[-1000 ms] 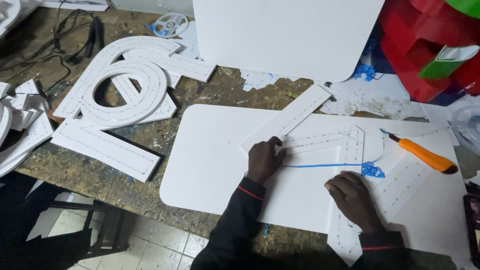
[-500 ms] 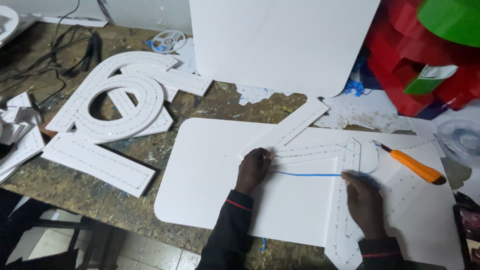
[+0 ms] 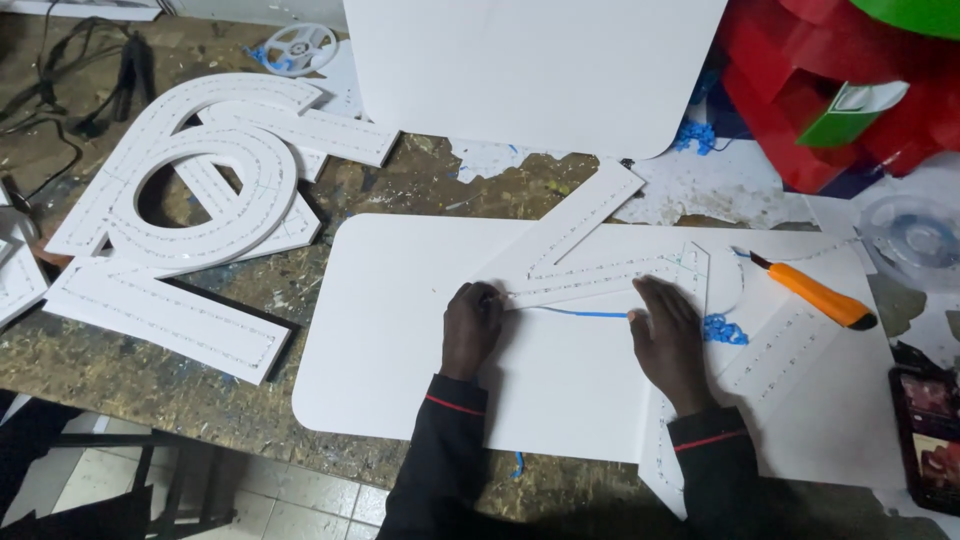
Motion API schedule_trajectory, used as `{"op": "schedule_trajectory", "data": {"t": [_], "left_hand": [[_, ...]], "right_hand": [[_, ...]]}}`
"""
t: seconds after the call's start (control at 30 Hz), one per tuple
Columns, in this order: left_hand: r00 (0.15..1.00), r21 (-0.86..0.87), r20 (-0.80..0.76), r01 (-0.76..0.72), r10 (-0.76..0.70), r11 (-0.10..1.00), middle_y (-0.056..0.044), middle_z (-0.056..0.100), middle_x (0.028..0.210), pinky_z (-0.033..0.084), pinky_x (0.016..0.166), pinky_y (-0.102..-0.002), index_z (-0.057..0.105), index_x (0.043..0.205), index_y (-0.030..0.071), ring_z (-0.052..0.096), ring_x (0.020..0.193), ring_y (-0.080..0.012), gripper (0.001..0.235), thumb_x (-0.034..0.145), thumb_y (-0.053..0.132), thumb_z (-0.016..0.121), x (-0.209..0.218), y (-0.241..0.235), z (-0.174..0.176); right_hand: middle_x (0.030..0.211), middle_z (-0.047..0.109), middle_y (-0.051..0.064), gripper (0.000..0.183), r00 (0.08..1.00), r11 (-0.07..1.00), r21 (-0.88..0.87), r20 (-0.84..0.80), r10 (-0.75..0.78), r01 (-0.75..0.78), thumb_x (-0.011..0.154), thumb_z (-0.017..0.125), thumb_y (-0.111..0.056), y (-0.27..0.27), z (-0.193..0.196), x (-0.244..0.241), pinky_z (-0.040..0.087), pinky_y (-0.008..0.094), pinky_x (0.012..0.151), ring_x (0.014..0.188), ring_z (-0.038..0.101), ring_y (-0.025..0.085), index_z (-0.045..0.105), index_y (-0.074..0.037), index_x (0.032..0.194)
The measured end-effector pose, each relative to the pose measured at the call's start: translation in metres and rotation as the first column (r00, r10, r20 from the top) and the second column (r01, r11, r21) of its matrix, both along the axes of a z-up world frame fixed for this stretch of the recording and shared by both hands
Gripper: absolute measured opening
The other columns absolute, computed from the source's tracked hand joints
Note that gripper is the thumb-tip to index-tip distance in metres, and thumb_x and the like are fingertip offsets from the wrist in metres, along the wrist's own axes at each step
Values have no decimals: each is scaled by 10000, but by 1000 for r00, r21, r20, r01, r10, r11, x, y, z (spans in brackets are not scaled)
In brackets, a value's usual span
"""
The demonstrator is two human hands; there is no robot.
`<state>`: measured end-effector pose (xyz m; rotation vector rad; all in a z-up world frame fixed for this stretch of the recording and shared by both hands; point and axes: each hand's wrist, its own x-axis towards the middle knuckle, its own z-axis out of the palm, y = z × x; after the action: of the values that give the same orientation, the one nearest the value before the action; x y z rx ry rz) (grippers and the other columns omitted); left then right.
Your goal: Applying LED strips to foam letters by cutting them to size and pressing them into pre-routed channels.
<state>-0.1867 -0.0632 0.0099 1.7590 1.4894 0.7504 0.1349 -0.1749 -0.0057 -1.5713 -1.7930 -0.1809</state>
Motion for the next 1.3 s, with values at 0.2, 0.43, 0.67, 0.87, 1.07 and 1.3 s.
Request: {"op": "schedule_trajectory", "data": {"t": [0.2,0.43,0.67,0.87,1.07,1.3], "left_hand": [[991,-123,-137,-15,-2,992,-163,820,1172,668,997,-591,812,1272,104,824,1160,-423,275,1088,279,707,-11,5,-1],[991,-170,-132,-14,-9,985,-181,815,1246,624,1094,-615,810,1259,74,774,1280,-458,256,1046,206,757,-28,2,23],[997,-155,-75,-4,-8,988,-177,803,1242,613,1129,-616,776,1211,104,760,1300,-468,184,1051,186,736,-30,-1,35],[996,-86,-77,29,-35,996,-205,772,1225,644,1070,-632,736,1219,81,765,1264,-493,200,1066,207,709,-29,-1,22],[986,-66,-164,10,-20,998,-219,727,1228,677,983,-632,721,1224,46,782,1204,-516,239,1071,226,685,-25,0,9],[972,-88,-236,-17,-4,996,-182,701,1225,702,913,-586,714,1206,69,796,1164,-491,264,1054,282,679,-21,9,-12]], "right_hand": [[1487,742,203,433,990,997,-34,126,-60,65,1103,703,-165,-8,-5,-3,458,525,1305,1480,663,384,717,-59,1523],[1526,721,150,371,985,997,-46,161,-53,61,1122,695,-197,-6,-17,0,431,506,1314,1521,638,348,739,-99,1478],[1592,694,134,320,978,994,-54,193,-83,95,1134,708,-209,-7,-24,3,421,497,1316,1546,615,336,772,-128,1437],[1596,690,147,308,982,996,-50,177,-68,78,1133,712,-206,-8,-22,2,417,499,1321,1552,611,344,779,-124,1422],[1596,691,135,314,979,994,-62,191,-76,89,1131,712,-234,-9,-23,3,415,492,1325,1553,611,333,778,-142,1424],[1538,680,103,466,901,976,-28,391,-189,217,1085,744,-304,-3,-29,-4,479,479,1244,1498,630,302,728,-134,1519]]}}
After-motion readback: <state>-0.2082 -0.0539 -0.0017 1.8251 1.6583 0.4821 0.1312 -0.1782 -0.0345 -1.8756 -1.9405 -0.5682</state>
